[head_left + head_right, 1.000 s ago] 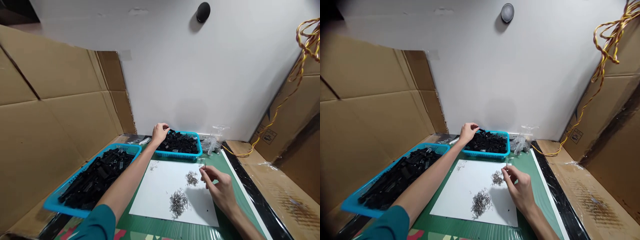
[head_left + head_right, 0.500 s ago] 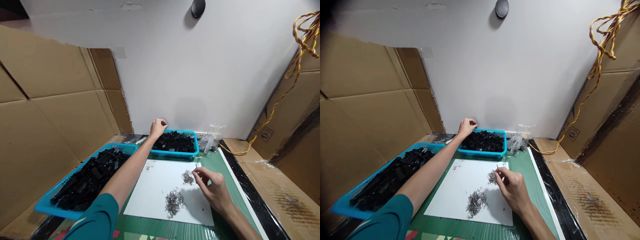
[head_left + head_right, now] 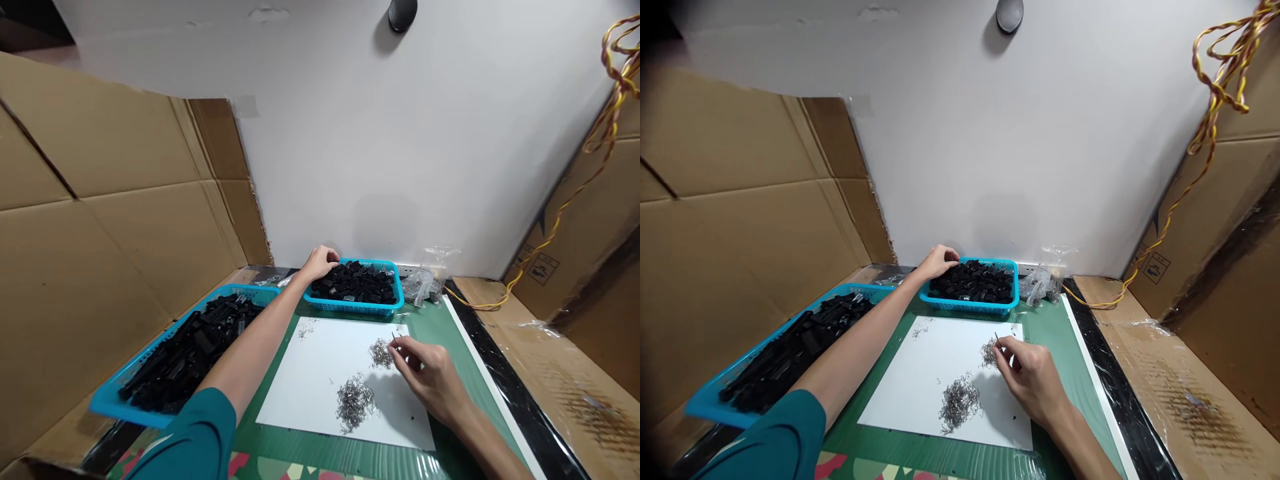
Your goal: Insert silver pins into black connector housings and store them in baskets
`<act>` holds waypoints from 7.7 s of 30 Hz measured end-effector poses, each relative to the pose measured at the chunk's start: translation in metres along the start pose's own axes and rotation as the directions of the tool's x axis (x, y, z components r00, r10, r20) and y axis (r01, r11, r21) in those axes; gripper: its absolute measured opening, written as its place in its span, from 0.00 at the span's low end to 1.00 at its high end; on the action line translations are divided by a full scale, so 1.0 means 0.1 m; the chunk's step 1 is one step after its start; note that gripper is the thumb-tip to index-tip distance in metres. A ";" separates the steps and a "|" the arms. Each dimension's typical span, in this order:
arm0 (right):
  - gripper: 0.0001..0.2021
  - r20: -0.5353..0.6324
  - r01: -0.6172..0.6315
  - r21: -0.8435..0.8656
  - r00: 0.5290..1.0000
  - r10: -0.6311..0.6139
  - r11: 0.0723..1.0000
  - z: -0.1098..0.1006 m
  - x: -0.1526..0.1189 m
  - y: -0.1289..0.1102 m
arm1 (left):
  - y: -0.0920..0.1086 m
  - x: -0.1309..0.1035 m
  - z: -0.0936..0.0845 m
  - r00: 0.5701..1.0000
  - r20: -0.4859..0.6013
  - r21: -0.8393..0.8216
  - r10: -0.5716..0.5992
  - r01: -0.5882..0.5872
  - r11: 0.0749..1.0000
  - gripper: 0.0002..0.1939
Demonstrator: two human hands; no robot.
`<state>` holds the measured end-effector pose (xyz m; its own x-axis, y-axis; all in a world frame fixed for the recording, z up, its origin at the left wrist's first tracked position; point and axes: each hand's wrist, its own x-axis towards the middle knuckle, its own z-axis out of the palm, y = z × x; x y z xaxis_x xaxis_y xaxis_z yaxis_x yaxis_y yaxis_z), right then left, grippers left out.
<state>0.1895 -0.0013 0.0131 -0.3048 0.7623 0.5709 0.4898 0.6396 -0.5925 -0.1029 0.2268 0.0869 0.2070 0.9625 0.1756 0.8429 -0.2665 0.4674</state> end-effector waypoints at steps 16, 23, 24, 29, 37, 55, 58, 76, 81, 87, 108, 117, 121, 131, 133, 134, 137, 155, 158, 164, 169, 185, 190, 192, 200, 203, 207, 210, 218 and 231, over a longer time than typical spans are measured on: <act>0.14 -0.039 0.131 -0.237 0.989 -0.144 0.963 -0.04 -0.13 0.12 | -0.42 -0.56 -0.81 0.982 -0.026 0.108 -0.188 0.189 0.976 0.18; 0.15 -0.017 0.163 -0.315 0.984 -0.177 0.935 -0.15 -0.11 0.05 | -0.73 -1.14 -1.37 0.881 0.281 0.299 -0.381 0.297 0.907 0.11; 0.15 -0.016 0.166 -0.319 0.983 -0.181 0.933 -0.15 -0.11 0.05 | -0.76 -1.23 -1.39 0.873 0.294 0.316 -0.388 0.295 0.902 0.11; 0.13 0.005 0.137 -0.271 0.990 -0.141 0.953 -0.13 -0.13 0.09 | -0.82 -1.63 -1.38 0.880 0.280 0.373 -0.384 0.269 0.888 0.13; 0.14 0.170 -0.101 -0.020 0.980 0.103 0.995 -0.13 -0.06 0.11 | -0.74 -1.78 -1.60 0.955 0.145 0.388 -0.258 0.184 0.903 0.13; 0.05 0.659 -0.319 0.082 0.728 0.189 0.944 -0.08 -0.03 -0.05 | 0.74 -1.83 -0.34 0.983 -0.164 -0.560 0.078 -0.158 0.813 0.13; 0.03 0.641 -0.339 0.077 0.737 0.213 0.938 -0.10 -0.03 -0.04 | 0.82 -1.77 0.11 0.997 -0.007 -0.676 0.071 -0.057 0.735 0.16; 0.06 0.562 -0.353 -0.030 0.768 0.308 0.935 -0.23 0.03 0.00 | 0.67 -1.86 0.81 0.968 0.243 -0.929 -0.068 0.253 0.269 0.21; 0.04 0.583 -0.341 -0.002 0.763 0.278 0.940 -0.18 0.00 0.00 | 0.72 -1.87 0.84 0.971 0.238 -0.943 -0.030 0.238 0.234 0.18; 0.07 0.618 -0.240 -0.050 0.755 0.219 0.970 -0.19 0.02 -0.03 | 0.79 -1.92 0.85 0.960 0.282 -0.948 -0.003 0.279 0.150 0.20; 0.09 0.535 -0.355 0.151 0.814 0.225 0.923 -0.26 0.04 -0.09 | 0.82 -1.93 0.86 0.973 0.216 -0.940 -0.080 0.229 0.255 0.21; 0.13 0.229 -0.406 0.378 0.912 0.340 0.832 -0.18 -0.01 -0.07 | 0.91 -2.02 0.86 0.948 0.315 -0.915 0.054 0.288 0.283 0.18; 0.12 0.208 -0.399 0.392 0.916 0.342 0.829 -0.13 -0.03 -0.14 | 0.97 -2.06 0.87 0.935 0.300 -0.928 0.188 0.241 0.284 0.17; 0.10 0.190 -0.421 0.481 0.906 0.377 0.769 -0.05 -0.05 -0.23 | 1.04 -2.13 0.86 0.981 0.119 -0.924 0.155 0.052 0.380 0.15; 0.09 0.191 -0.434 0.496 0.900 0.393 0.752 -0.05 -0.05 -0.22 | 1.04 -2.13 0.85 0.984 0.100 -0.917 0.150 0.033 0.398 0.13; 0.09 0.192 -0.436 0.503 0.898 0.396 0.746 -0.06 -0.05 -0.22 | 1.05 -2.13 0.85 0.985 0.092 -0.915 0.147 0.025 0.402 0.12; 0.09 0.179 -0.429 0.519 0.900 0.397 0.739 -0.05 -0.04 -0.23 | 1.06 -2.13 0.84 0.987 0.081 -0.920 0.139 0.020 0.391 0.12; 0.10 0.139 -0.410 0.355 0.912 0.386 0.840 -0.01 -0.05 -0.23 | 1.06 -2.13 0.88 0.986 0.034 -0.881 0.161 -0.046 0.472 0.12; 0.12 0.104 -0.432 0.370 0.899 0.426 0.822 -0.05 -0.02 -0.19 | 1.05 -2.13 0.87 0.987 0.076 -0.874 0.142 -0.002 0.486 0.14; 0.12 0.041 -0.521 0.278 0.846 0.531 0.807 -0.24 0.07 -0.02 | 1.02 -2.15 0.85 0.969 0.168 -0.820 0.181 0.036 0.572 0.16; 0.09 0.181 -0.620 0.204 0.784 0.594 0.757 -0.39 0.10 0.10 | 1.01 -2.18 0.85 0.933 0.184 -0.694 0.309 -0.100 0.713 0.10; 0.06 0.404 -0.631 0.054 0.722 0.562 0.773 -0.26 0.05 0.16 | 0.91 -2.15 0.96 0.863 0.040 -0.221 0.504 -0.485 0.846 0.13; 0.04 0.403 -0.605 0.044 0.739 0.540 0.795 -0.27 0.05 0.16 | 0.88 -2.14 0.96 0.838 0.050 -0.249 0.543 -0.516 0.820 0.15; 0.05 0.411 -0.590 0.049 0.747 0.522 0.806 -0.28 0.05 0.16 | 0.89 -2.13 0.96 0.845 0.069 -0.275 0.531 -0.496 0.824 0.15; 0.05 0.405 -0.536 0.003 0.772 0.489 0.844 -0.30 0.07 0.12 | 0.92 -2.12 0.90 0.833 0.107 -0.358 0.544 -0.478 0.802 0.13; 0.05 0.382 -0.541 -0.014 0.775 0.504 0.841 -0.32 0.08 0.12 | 0.91 -2.12 0.91 0.829 0.099 -0.404 0.550 -0.471 0.784 0.13; 0.06 0.279 -0.516 0.106 0.836 0.472 0.850 -0.37 0.06 0.12 | 0.94 -2.13 0.92 0.880 0.077 -0.512 0.469 -0.369 0.776 0.13; 0.07 0.180 -0.449 0.233 0.891 0.416 0.863 -0.41 0.04 0.07 | 1.00 -2.12 0.89 0.932 0.078 -0.629 0.355 -0.230 0.743 0.12; 0.05 0.104 -0.180 0.285 0.982 0.156 0.942 -0.36 0.04 -0.20 | 1.11 -2.15 0.83 0.945 0.164 -0.822 0.284 -0.028 0.569 0.14; 0.01 0.080 -0.144 0.301 0.989 0.125 0.943 -0.36 0.03 -0.25 | 1.20 -2.22 0.87 0.892 0.320 -0.941 0.321 0.260 0.214 0.13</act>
<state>0.2055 -0.0189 0.0502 -0.3054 0.8420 0.4447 0.2600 0.5230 -0.8117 -0.0045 -0.0139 0.0283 0.6135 0.7891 0.0296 -0.2332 0.1452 0.9615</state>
